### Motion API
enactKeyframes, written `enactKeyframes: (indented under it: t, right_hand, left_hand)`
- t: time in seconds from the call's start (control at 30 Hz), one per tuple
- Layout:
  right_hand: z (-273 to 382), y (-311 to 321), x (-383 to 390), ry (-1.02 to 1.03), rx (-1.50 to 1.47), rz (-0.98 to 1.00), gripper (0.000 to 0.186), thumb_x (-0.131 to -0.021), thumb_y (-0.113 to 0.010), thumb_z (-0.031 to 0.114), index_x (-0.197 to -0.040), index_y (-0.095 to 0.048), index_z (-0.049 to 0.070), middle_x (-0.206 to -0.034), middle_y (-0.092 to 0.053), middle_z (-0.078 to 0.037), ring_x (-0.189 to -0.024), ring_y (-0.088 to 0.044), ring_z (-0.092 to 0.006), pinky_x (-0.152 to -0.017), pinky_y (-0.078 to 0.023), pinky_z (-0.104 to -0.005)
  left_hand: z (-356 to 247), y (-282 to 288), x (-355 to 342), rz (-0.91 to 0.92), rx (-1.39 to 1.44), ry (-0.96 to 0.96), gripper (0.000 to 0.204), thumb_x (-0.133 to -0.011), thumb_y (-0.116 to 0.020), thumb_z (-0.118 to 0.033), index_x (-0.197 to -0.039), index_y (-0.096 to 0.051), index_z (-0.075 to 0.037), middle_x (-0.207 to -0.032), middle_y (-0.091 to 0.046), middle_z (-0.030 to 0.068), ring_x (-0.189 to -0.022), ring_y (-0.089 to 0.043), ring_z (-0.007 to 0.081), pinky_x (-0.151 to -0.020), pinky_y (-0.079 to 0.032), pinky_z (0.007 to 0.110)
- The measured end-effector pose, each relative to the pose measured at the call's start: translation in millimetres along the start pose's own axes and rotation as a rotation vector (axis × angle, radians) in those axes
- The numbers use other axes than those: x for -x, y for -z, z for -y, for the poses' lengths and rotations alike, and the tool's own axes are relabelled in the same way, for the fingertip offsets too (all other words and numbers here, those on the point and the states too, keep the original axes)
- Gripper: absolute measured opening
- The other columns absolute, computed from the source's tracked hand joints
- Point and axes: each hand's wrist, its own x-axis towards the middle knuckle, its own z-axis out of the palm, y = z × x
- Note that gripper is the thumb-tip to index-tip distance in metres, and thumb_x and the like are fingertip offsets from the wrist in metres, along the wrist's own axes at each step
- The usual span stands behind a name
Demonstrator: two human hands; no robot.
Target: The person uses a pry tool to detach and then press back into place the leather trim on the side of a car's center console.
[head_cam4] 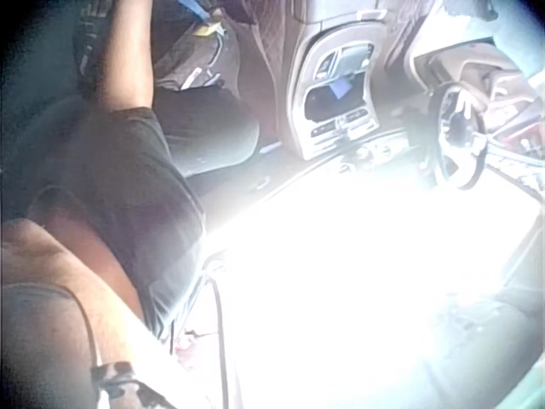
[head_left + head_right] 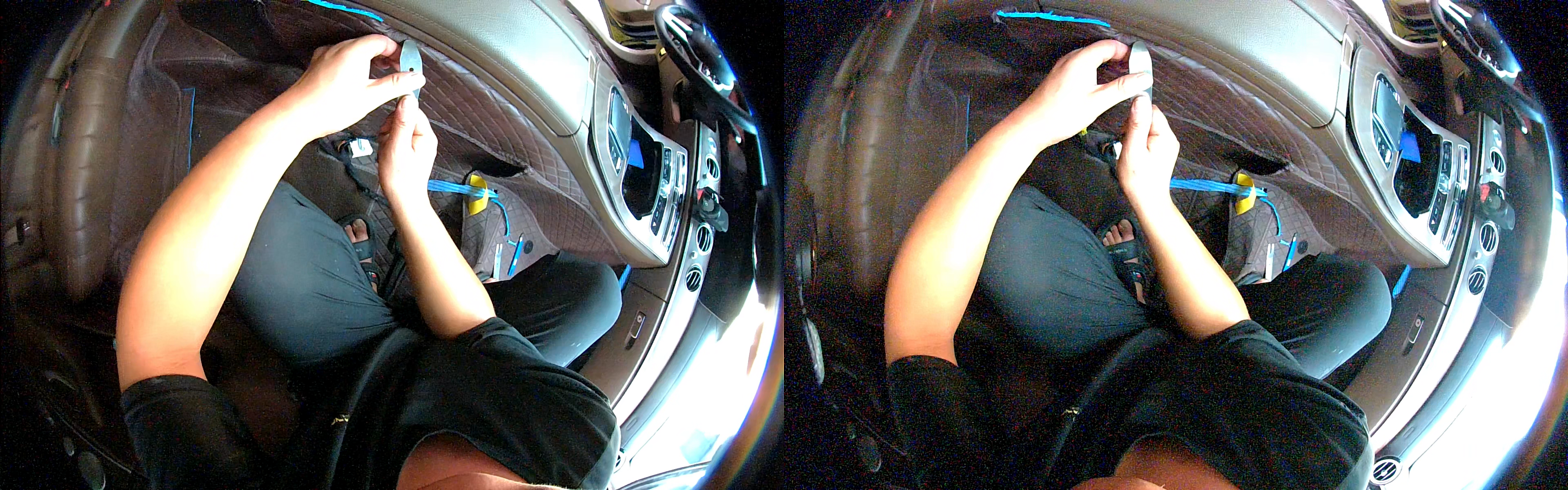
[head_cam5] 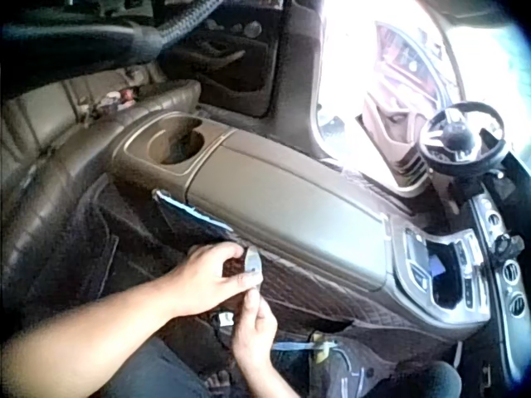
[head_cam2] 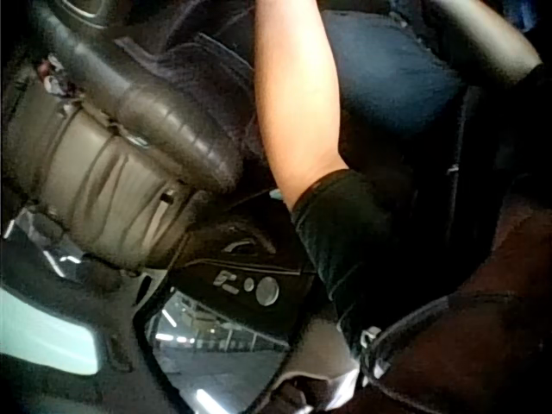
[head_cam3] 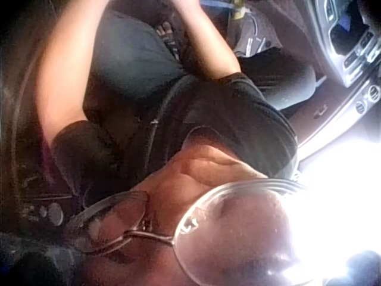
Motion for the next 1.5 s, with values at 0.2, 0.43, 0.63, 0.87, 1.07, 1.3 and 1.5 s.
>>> enactKeyframes:
  t: [0.2,0.43,0.63,0.87,1.07,1.3,1.5]
  right_hand:
    - [6,0,1,-0.068,-0.024,-0.01,0.048,-0.106,-0.048,0.041,-0.079,-0.058,0.002,-0.063,-0.052,0.0,-0.061,-0.047,-0.0091,-0.055,-0.04,-0.029]
    - [-2,-4,0,-0.047,-0.007,-0.003,0.05,-0.106,-0.047,0.043,-0.078,-0.058,0.003,-0.063,-0.054,-0.002,-0.06,-0.049,-0.0109,-0.056,-0.042,-0.0306]
    - [5,-4,1,-0.081,0.009,0.01,0.049,-0.106,-0.047,0.041,-0.081,-0.06,0.001,-0.062,-0.054,-0.004,-0.06,-0.05,-0.0123,-0.056,-0.043,-0.0323]
    - [-11,-18,-17,0.056,0.027,-0.053,0.045,-0.105,-0.048,0.04,-0.092,-0.064,0.0,-0.064,-0.055,-0.004,-0.061,-0.05,-0.0116,-0.058,-0.045,-0.0329]
    - [-36,-27,-28,0.178,-0.042,-0.058,0.04,-0.105,-0.049,0.035,-0.114,-0.067,0.0,-0.084,-0.069,-0.013,-0.077,-0.062,-0.0125,-0.072,-0.051,-0.0324]
    - [-28,-7,-27,0.085,0.043,0.0,0.041,-0.104,-0.052,0.036,-0.094,-0.065,-0.001,-0.072,-0.063,-0.009,-0.068,-0.055,-0.0139,-0.066,-0.049,-0.0343]
    - [-19,15,-12,0.04,-0.094,-0.052,0.049,-0.105,-0.047,0.045,-0.072,-0.051,0.009,-0.06,-0.046,0.004,-0.052,-0.04,-0.0057,-0.048,-0.031,-0.0239]
  left_hand:
    - [2,0,0,-0.013,0.011,-0.029,0.034,-0.092,-0.072,-0.029,-0.11,-0.067,-0.001,-0.105,-0.071,0.0118,-0.099,-0.067,0.0198,-0.09,-0.052,0.035]
    - [0,0,2,-0.028,-0.019,-0.006,0.032,-0.093,-0.07,-0.027,-0.111,-0.066,0.0,-0.105,-0.071,0.0119,-0.1,-0.067,0.0197,-0.09,-0.051,0.034]
    - [2,-6,0,-0.033,0.04,-0.021,0.03,-0.094,-0.069,-0.024,-0.111,-0.065,0.001,-0.105,-0.071,0.011,-0.099,-0.065,0.0185,-0.089,-0.051,0.033]
    - [5,-11,0,-0.125,-0.006,-0.041,0.029,-0.093,-0.071,-0.026,-0.106,-0.067,-0.001,-0.096,-0.072,0.0119,-0.089,-0.068,0.0187,-0.081,-0.053,0.034]
    - [3,-9,-3,-0.155,-0.039,-0.052,0.028,-0.092,-0.071,-0.028,-0.101,-0.069,-0.002,-0.09,-0.072,0.0115,-0.082,-0.069,0.0191,-0.076,-0.053,0.033]
    - [0,-4,-2,-0.105,-0.155,0.046,0.033,-0.094,-0.069,-0.035,-0.102,-0.073,-0.003,-0.093,-0.074,0.0119,-0.085,-0.069,0.0184,-0.08,-0.053,0.033]
    - [-1,-2,-12,-0.128,-0.125,0.091,0.042,-0.096,-0.064,-0.043,-0.098,-0.076,-0.003,-0.092,-0.075,0.011,-0.089,-0.07,0.0171,-0.084,-0.051,0.031]
